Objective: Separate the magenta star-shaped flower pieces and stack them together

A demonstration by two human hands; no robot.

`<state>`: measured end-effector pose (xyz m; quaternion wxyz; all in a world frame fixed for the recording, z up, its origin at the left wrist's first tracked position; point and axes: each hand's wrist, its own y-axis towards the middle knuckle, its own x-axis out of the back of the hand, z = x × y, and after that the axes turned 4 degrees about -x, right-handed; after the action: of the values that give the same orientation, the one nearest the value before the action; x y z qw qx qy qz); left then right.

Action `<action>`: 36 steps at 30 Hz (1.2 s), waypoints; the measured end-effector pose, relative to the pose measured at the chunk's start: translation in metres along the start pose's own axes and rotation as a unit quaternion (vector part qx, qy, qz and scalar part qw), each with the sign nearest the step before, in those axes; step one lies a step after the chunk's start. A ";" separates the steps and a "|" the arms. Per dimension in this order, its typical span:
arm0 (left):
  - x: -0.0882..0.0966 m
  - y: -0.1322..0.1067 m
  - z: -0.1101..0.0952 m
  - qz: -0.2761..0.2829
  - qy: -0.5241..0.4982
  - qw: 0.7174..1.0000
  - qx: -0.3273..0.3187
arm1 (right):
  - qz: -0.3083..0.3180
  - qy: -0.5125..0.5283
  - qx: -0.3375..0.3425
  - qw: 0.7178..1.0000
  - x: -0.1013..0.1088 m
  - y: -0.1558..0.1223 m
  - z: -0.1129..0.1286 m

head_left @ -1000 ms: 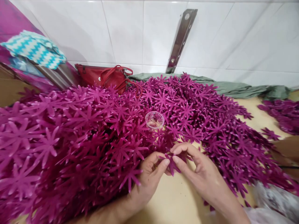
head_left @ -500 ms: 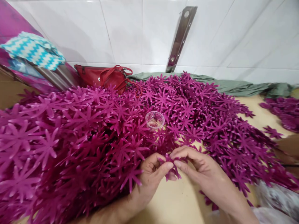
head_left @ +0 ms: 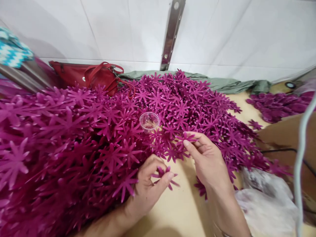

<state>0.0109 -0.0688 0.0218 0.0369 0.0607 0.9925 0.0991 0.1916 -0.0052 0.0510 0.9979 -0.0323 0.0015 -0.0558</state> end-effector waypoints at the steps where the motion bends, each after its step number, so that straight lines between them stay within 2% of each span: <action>1: 0.001 -0.001 -0.001 -0.017 0.033 0.998 -0.044 | -0.002 -0.010 0.003 1.000 -0.001 0.000 0.002; 3: 0.001 -0.001 -0.003 -0.088 0.097 0.984 -0.118 | -0.011 -0.032 0.015 0.999 -0.002 -0.001 0.004; 6: 0.000 0.000 -0.002 -0.210 0.187 0.943 -0.176 | -0.022 -0.058 0.032 0.998 -0.002 -0.003 0.007; 8: 0.001 0.000 -0.002 -0.241 0.253 0.915 -0.201 | -0.016 -0.060 0.031 0.998 -0.003 -0.004 0.008; 11: 0.001 -0.004 -0.004 -0.215 0.311 0.900 -0.219 | 0.006 -0.062 0.020 0.998 -0.003 -0.006 0.010; 14: 0.001 -0.006 -0.006 -0.181 0.306 0.911 -0.209 | 0.041 -0.093 0.025 0.995 -0.002 -0.006 0.013; 18: 0.003 -0.004 -0.005 -0.180 0.262 0.928 -0.192 | 0.091 -0.118 0.031 0.988 -0.003 -0.008 0.020; 20: 0.004 -0.004 -0.002 -0.165 0.227 0.943 -0.178 | 0.154 -0.122 0.014 0.980 -0.005 -0.012 0.026; 22: 0.006 -0.003 0.001 -0.128 0.186 0.961 -0.162 | 0.240 -0.127 -0.010 0.962 -0.010 -0.018 0.031; 24: 0.007 -0.004 0.003 -0.094 0.161 0.970 -0.158 | 0.284 -0.133 -0.024 0.949 -0.013 -0.025 0.034; 27: 0.006 -0.004 0.003 -0.065 0.184 0.966 -0.169 | 0.265 -0.124 -0.035 0.956 -0.013 -0.036 0.032; 30: 0.004 -0.005 -0.002 -0.060 0.191 0.966 -0.160 | 0.241 -0.107 -0.065 0.963 -0.001 -0.046 0.025; 33: 0.002 -0.004 -0.006 -0.113 0.153 0.968 -0.165 | 0.174 -0.108 -0.074 0.976 0.016 -0.056 0.018; 36: -0.001 0.000 -0.008 -0.185 0.142 0.951 -0.205 | 0.085 -0.150 -0.063 0.983 0.024 -0.064 0.014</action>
<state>0.0108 -0.0709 0.0298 -0.0746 -0.1473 0.9396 0.2998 0.2086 -0.0709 0.0687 0.9839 -0.1029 -0.1419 0.0347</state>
